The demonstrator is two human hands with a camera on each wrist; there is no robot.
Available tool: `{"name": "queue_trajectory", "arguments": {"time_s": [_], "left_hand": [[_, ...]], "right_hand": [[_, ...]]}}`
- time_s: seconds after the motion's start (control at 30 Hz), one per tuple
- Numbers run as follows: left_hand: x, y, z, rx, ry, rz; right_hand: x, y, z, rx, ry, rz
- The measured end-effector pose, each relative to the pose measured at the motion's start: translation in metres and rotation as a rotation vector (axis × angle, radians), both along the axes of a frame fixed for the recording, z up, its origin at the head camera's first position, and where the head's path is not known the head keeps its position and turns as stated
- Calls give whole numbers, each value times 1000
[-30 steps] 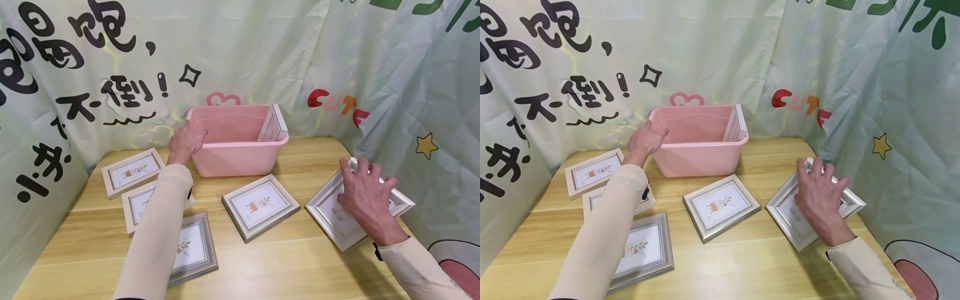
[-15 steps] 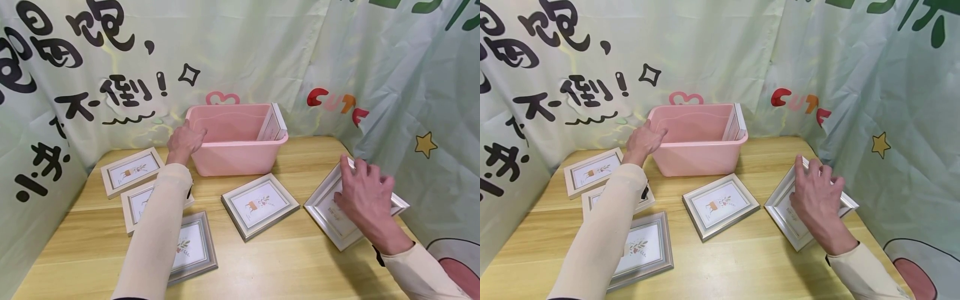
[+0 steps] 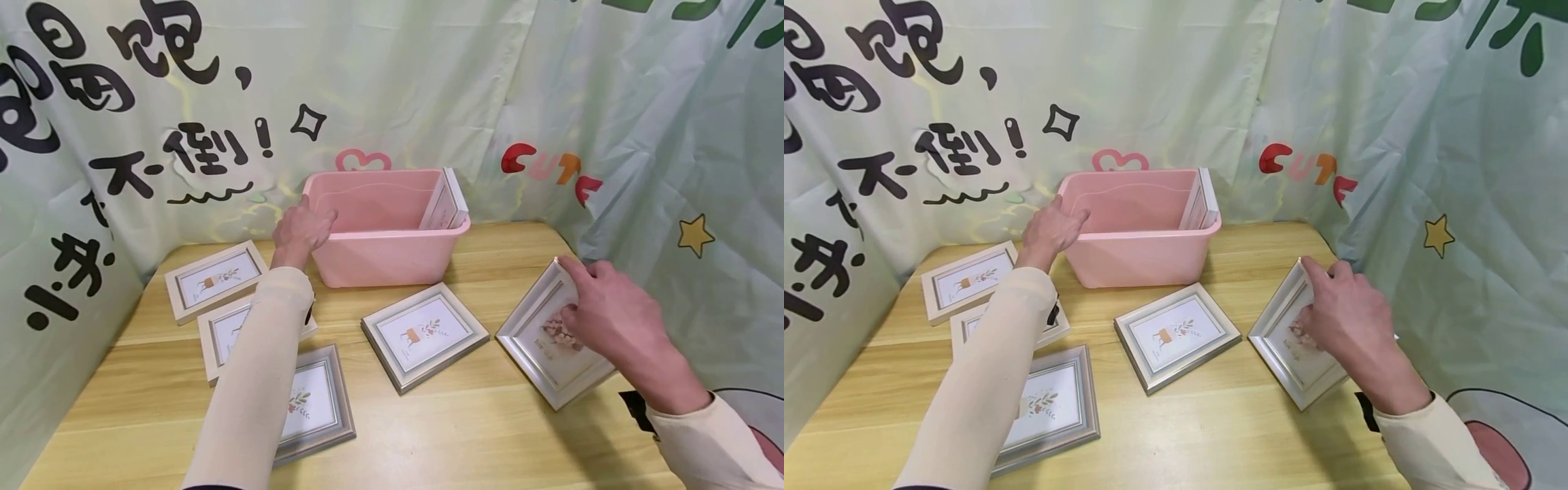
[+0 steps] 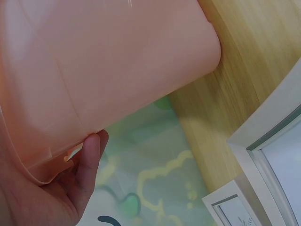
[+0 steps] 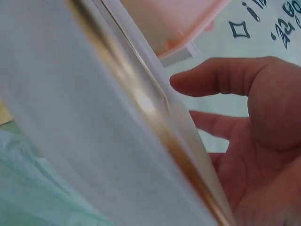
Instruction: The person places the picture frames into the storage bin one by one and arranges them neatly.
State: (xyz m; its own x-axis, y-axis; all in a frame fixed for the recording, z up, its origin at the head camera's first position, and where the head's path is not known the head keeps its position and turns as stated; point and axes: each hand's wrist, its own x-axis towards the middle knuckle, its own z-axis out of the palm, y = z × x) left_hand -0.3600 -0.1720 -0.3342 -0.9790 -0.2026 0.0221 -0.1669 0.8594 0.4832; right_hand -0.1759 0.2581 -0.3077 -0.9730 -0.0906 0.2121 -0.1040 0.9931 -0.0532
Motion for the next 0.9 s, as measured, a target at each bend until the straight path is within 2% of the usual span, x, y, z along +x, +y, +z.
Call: {"name": "queue_trajectory", "arguments": {"time_s": [0.1, 0.2, 0.47, 0.7, 0.9], "left_hand": [[0, 0, 0, -4, 0, -1], [0, 0, 1, -5, 1, -1], [-1, 1, 3, -5, -1, -4], [-1, 1, 2, 4, 2, -2], [0, 0, 1, 10, -3, 4]], "right_hand": [[0, 5, 7, -23, -115, -16], [0, 9, 12, -15, -176, -1], [-3, 17, 17, -4, -179, 108], [-9, 21, 19, -59, -206, 194], [-11, 21, 18, -123, -203, 237]]}}
